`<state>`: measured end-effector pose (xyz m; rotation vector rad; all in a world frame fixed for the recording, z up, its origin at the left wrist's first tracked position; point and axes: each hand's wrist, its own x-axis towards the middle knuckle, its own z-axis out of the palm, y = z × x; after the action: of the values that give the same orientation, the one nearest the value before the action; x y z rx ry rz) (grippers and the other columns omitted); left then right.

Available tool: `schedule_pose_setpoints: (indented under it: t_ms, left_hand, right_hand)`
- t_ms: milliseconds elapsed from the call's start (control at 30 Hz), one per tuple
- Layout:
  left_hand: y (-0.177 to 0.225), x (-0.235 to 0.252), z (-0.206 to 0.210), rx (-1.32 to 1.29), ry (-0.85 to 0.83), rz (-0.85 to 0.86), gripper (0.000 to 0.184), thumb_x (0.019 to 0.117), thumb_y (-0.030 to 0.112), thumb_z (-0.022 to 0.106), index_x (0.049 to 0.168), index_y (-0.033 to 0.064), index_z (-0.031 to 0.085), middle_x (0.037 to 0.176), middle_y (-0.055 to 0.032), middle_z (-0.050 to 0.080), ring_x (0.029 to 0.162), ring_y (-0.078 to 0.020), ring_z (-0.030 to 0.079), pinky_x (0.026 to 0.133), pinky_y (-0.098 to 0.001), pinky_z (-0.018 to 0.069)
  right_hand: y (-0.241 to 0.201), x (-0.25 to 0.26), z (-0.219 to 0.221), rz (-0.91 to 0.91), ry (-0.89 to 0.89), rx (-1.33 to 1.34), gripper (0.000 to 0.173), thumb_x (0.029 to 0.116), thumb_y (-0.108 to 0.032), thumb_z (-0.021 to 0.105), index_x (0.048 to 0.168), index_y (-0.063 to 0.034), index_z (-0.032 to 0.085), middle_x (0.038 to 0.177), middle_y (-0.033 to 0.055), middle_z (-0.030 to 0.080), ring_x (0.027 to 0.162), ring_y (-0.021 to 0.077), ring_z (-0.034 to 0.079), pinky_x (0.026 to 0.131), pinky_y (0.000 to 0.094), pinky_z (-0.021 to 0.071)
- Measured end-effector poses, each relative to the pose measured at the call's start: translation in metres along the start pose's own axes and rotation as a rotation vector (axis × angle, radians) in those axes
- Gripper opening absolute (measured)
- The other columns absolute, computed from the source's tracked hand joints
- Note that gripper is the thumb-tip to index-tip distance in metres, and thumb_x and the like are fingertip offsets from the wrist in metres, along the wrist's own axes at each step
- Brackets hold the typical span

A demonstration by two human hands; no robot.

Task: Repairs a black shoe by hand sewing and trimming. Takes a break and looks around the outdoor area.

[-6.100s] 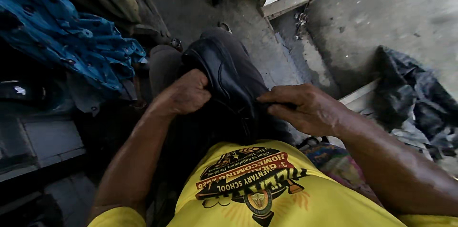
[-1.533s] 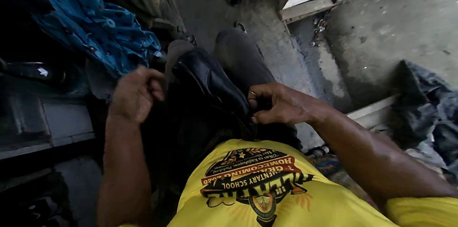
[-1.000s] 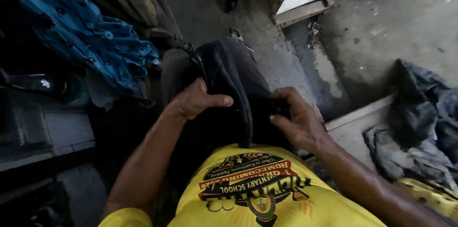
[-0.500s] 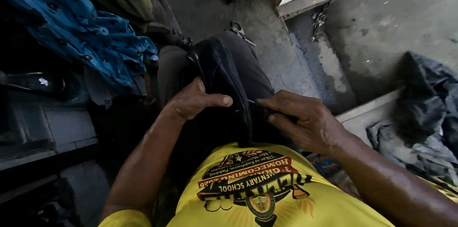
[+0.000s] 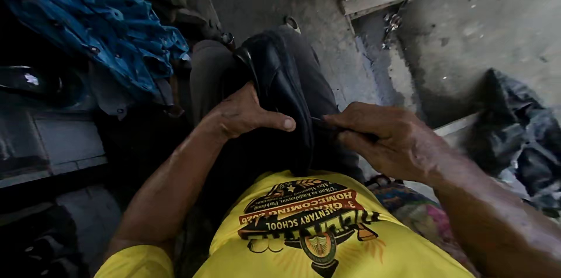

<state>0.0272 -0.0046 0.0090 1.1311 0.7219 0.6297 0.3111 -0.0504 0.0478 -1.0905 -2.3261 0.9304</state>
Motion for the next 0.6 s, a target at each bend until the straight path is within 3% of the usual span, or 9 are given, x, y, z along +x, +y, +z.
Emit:
schedule_pose_setpoints:
  t_ms: [267,600]
  left_hand:
    - [0.003,0.007,0.010,0.108,0.039,-0.037,0.050,0.0759,0.000,0.085,0.121,0.0030,0.063,0.109,-0.0036,0.074,0.103,-0.0101,0.071,0.092,-0.0281,0.0608]
    - [0.001,0.005,0.017,0.110,0.107,-0.033,0.047,0.0744,-0.005,0.085,0.116,0.0024,0.065,0.106,-0.0027,0.074,0.100,-0.0081,0.071,0.090,-0.0260,0.0611]
  right_hand:
    - [0.007,0.023,-0.030,-0.104,-0.209,-0.113,0.030,0.0919,-0.015,0.055,0.112,-0.0107,0.078,0.083,-0.0051,0.063,0.067,0.0022,0.058,0.055,0.0207,0.0509]
    - [0.007,0.026,-0.015,-0.132,-0.181,-0.144,0.029,0.0924,-0.015,0.055,0.110,-0.0096,0.077,0.084,-0.0036,0.064,0.067,0.0031,0.059,0.055,0.0210,0.0505]
